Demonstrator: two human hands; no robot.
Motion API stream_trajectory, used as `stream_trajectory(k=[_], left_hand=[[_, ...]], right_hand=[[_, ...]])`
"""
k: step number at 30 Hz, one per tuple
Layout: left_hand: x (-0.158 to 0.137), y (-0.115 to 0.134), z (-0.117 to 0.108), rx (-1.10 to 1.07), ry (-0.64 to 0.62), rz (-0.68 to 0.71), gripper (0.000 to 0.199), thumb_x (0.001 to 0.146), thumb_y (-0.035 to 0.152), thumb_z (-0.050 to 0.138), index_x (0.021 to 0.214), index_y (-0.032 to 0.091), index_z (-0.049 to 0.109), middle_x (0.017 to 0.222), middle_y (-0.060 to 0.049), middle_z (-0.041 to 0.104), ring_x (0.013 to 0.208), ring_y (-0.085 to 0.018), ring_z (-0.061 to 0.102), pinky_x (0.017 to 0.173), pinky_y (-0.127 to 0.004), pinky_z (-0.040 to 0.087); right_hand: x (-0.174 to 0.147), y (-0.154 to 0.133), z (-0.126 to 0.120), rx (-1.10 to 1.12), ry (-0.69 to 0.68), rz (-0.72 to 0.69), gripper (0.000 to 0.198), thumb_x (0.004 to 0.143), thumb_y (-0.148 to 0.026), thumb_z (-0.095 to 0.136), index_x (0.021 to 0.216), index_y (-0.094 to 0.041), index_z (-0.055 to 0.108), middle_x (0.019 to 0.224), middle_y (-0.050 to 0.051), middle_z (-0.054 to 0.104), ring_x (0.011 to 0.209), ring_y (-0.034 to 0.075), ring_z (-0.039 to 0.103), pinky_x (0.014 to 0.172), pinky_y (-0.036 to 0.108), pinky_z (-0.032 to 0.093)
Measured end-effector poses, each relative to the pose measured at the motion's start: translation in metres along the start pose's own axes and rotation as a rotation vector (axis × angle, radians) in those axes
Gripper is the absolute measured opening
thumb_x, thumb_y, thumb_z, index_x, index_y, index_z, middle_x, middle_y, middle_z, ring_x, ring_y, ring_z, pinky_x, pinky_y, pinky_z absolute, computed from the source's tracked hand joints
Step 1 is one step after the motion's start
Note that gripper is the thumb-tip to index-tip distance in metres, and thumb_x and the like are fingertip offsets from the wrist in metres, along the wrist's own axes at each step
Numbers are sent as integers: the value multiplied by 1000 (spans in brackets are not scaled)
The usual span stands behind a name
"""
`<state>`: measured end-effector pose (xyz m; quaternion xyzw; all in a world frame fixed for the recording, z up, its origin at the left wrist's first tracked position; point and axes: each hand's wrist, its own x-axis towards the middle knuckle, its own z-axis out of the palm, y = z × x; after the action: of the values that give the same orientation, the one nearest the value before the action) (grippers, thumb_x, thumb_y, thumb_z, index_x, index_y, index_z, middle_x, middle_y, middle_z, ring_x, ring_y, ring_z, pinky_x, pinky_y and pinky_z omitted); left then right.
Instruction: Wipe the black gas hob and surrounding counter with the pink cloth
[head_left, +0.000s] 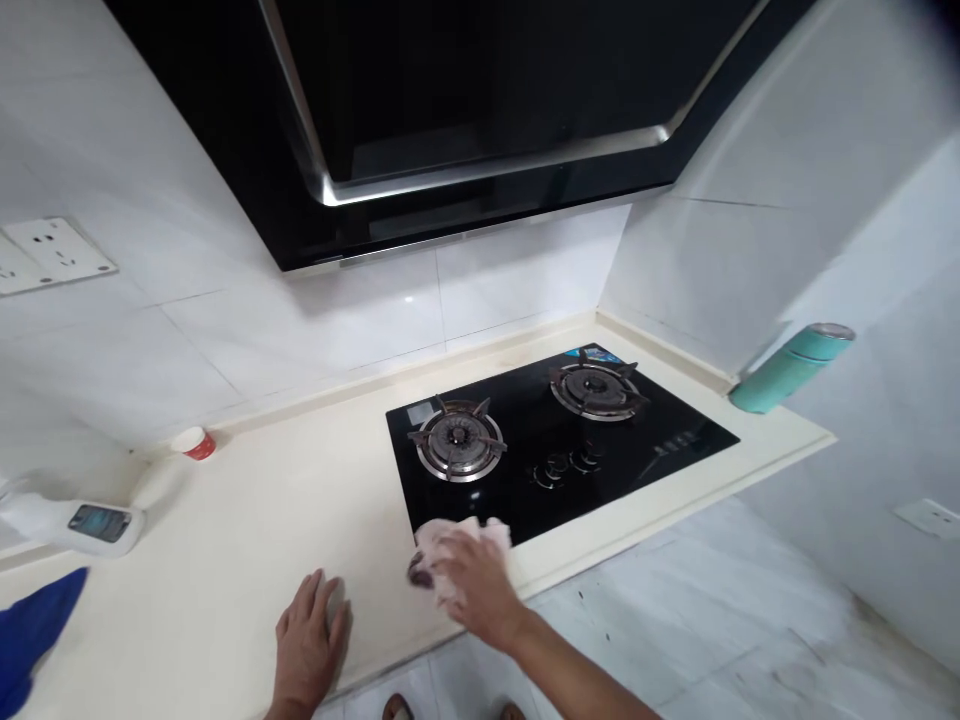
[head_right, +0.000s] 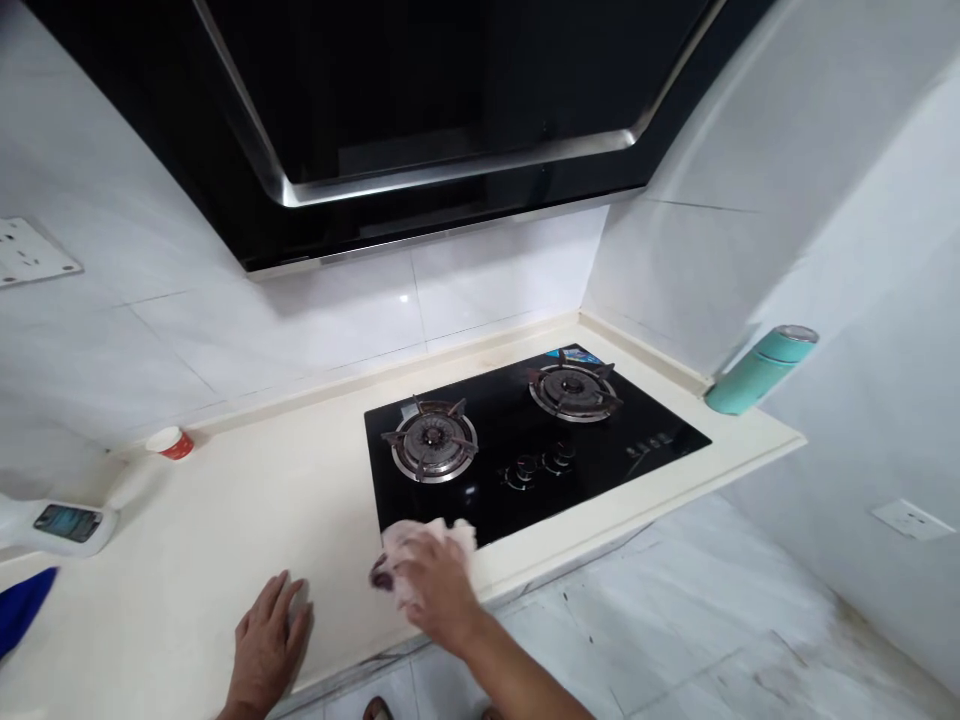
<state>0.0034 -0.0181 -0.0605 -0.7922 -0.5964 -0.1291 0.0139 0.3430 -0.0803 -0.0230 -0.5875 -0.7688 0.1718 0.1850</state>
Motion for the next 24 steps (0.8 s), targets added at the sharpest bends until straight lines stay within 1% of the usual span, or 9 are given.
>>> stream_trajectory(k=[3,7,9,11,12,14,17,21,24], left_hand=[[0,3,-2,4,-17,-5,44,96,42,41,129,25,64,149,-11,55,141,-26,46,109,-47,41],[1,7,-6,19,-39,-8,44,98,44,39,130,25,63,151,-11,53,143,-27,43,109,-47,40],[1,8,-6,23,-31,-3,46,98,44,37,130,24,63,151,-12,53,143,-28,43,109,-48,40],[1,9,-5,22,-12,3,47,98,45,36,129,23,63,150,-13,53,142,-28,44,108,-48,40],[1,9,-5,20,-4,6,47,99,45,35,128,23,63,150,-13,53,142,-28,44,108,-48,40],[1,9,-5,20,0,10,46,98,45,36,128,24,63,150,-13,53,142,-28,43,109,-48,39],[3,11,-6,23,-15,6,45,98,45,37,127,25,63,150,-12,53,143,-28,43,110,-49,38],[4,11,-8,24,-39,-7,49,98,47,32,127,22,63,149,-14,53,142,-29,43,109,-51,39],[6,9,-8,24,-52,-17,51,98,49,30,128,23,62,149,-13,53,142,-29,43,108,-51,40]], right_hand=[[-41,68,-30,-96,169,271,45,88,-33,54,132,-32,60,145,7,52,137,32,40,107,52,35],[-84,164,-86,-212,397,703,48,91,-49,45,129,-26,64,141,14,52,132,36,46,103,55,41],[-97,196,-107,-173,464,949,60,90,-59,43,135,-24,59,142,18,50,131,41,46,101,61,42],[-102,208,-116,-133,530,1147,70,88,-64,42,140,-18,55,139,24,50,129,44,47,98,63,43],[-101,205,-114,-130,560,1196,72,88,-64,41,140,-15,54,136,26,51,127,45,48,96,63,44],[-95,182,-96,-172,605,1157,70,90,-62,38,135,-12,58,125,28,55,122,46,50,92,63,45],[-78,110,-45,-259,611,869,57,92,-56,39,126,-17,63,118,24,57,117,45,50,88,64,45],[-53,-4,25,-137,263,505,51,89,-60,53,129,-30,62,139,14,52,129,43,43,102,66,37],[-40,-59,51,-16,46,131,62,88,-67,55,142,-36,51,156,9,42,141,42,33,113,69,24]])
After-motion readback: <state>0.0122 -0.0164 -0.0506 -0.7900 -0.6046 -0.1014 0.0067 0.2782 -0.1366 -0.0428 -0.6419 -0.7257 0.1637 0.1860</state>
